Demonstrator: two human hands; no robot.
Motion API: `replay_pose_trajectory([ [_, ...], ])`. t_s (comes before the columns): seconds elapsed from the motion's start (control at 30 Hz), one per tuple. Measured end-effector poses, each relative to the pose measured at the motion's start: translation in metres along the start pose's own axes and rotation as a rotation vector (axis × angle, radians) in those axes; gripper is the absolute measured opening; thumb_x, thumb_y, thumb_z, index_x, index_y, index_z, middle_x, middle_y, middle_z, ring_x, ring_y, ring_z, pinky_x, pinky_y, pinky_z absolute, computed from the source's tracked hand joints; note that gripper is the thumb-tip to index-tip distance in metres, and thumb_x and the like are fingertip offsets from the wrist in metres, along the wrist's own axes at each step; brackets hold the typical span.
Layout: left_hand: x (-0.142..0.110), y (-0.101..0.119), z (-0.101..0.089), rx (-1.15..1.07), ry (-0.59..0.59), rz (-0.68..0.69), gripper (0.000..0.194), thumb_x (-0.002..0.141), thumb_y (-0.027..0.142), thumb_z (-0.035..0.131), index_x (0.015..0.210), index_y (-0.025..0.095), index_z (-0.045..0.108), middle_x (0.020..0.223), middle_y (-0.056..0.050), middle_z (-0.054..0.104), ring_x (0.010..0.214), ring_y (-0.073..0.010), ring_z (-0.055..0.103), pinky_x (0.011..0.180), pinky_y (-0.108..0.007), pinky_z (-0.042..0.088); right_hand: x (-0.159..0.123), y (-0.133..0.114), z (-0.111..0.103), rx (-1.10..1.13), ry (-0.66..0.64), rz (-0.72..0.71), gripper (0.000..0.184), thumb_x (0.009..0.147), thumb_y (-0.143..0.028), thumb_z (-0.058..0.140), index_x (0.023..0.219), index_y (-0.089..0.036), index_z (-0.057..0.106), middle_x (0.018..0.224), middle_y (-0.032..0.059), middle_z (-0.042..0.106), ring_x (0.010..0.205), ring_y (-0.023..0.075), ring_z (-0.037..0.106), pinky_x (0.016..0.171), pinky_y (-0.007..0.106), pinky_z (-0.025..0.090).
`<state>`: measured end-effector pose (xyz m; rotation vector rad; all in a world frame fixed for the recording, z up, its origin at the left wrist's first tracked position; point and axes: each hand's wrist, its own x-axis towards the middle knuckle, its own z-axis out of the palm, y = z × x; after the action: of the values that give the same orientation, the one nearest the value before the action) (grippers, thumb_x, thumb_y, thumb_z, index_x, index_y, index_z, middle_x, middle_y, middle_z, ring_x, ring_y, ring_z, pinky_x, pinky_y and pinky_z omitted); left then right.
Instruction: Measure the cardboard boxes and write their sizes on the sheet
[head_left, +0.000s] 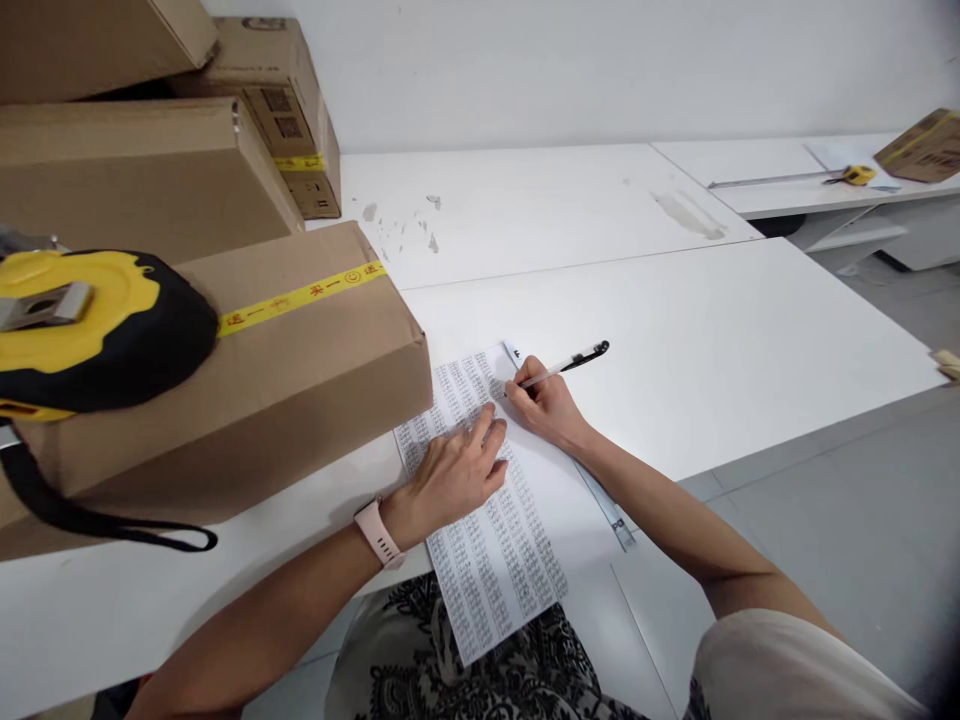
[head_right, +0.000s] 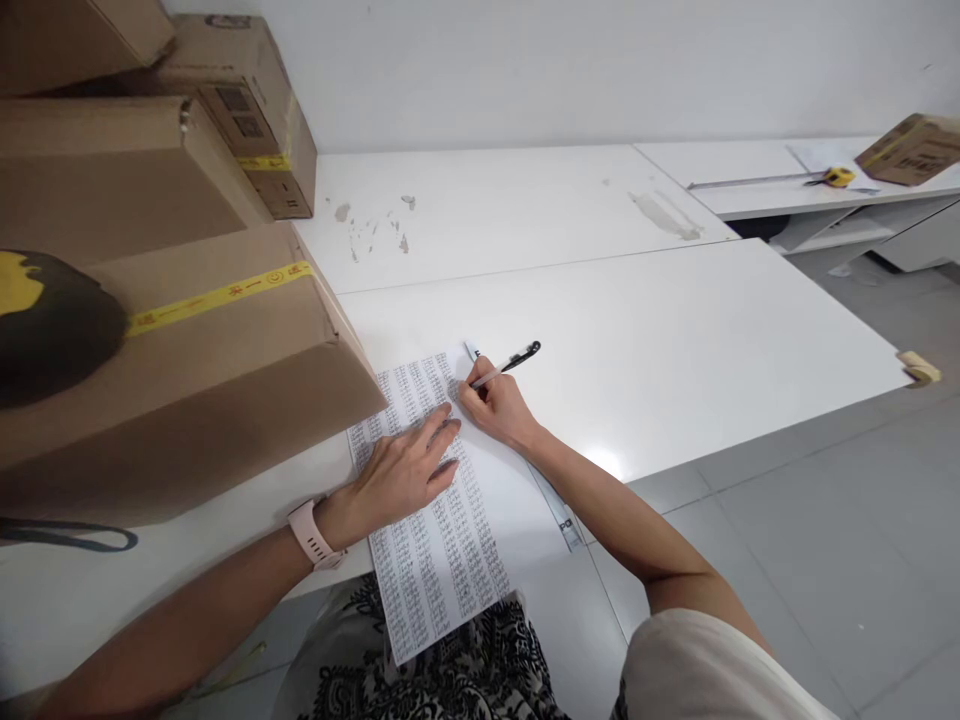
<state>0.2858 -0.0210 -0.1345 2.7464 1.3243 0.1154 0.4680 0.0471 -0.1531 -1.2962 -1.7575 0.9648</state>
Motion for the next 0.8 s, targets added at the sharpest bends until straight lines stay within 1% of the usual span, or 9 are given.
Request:
replay_pose_trajectory([
  [0.27,-0.0001,-0.0004,0.0007,-0.001,0.007,-0.005,0.046,0.098,0.033,0.044,0.137,0.01,0.05,0.15,-0.02,0.046,0.085,-0.0248,0.07,0.057,-0.035,0.056,0.0001,0.002,0.0005,0.014,-0.005,0.003,0.017,0.085,-0.026,0.057,0.076,-0.023,0.042,0.054,-0.0084,0.039,0.049,0.0095,0.034,0.048,0.026,0.027],
  [0.53,0.0001,-0.0006,-0.0005,0.001,0.007,-0.003,0.046,0.098,0.033,0.045,0.137,0.01,0.05,0.15,-0.02,0.045,0.084,-0.0239,0.07,0.056,-0.034,0.056,0.0003,0.002,-0.0002,-0.01,0.028,0.002,0.017,0.084,-0.024,0.056,0.075,-0.024,0.041,0.053,-0.0085,0.038,0.049,0.0096,0.034,0.048,0.026,0.026],
  [0.67,-0.0007,-0.0003,-0.0009,-0.01,0.009,-0.006,0.045,0.097,0.033,0.046,0.136,0.01,0.05,0.149,-0.021,0.046,0.084,-0.0233,0.069,0.057,-0.033,0.056,0.0003,0.0005,-0.0006,-0.024,0.018,0.003,0.018,0.083,-0.025,0.056,0.075,-0.024,0.041,0.053,-0.0084,0.038,0.049,0.0098,0.034,0.048,0.026,0.026],
  [0.8,-0.001,-0.0001,-0.0016,-0.015,-0.001,-0.006,0.045,0.097,0.033,0.046,0.136,0.01,0.05,0.15,-0.021,0.045,0.085,-0.0236,0.07,0.058,-0.034,0.057,-0.0002,-0.0009,-0.0014,-0.024,0.033,0.014,0.017,0.083,-0.025,0.056,0.074,-0.024,0.041,0.053,-0.0081,0.038,0.049,0.0103,0.034,0.049,0.026,0.026],
])
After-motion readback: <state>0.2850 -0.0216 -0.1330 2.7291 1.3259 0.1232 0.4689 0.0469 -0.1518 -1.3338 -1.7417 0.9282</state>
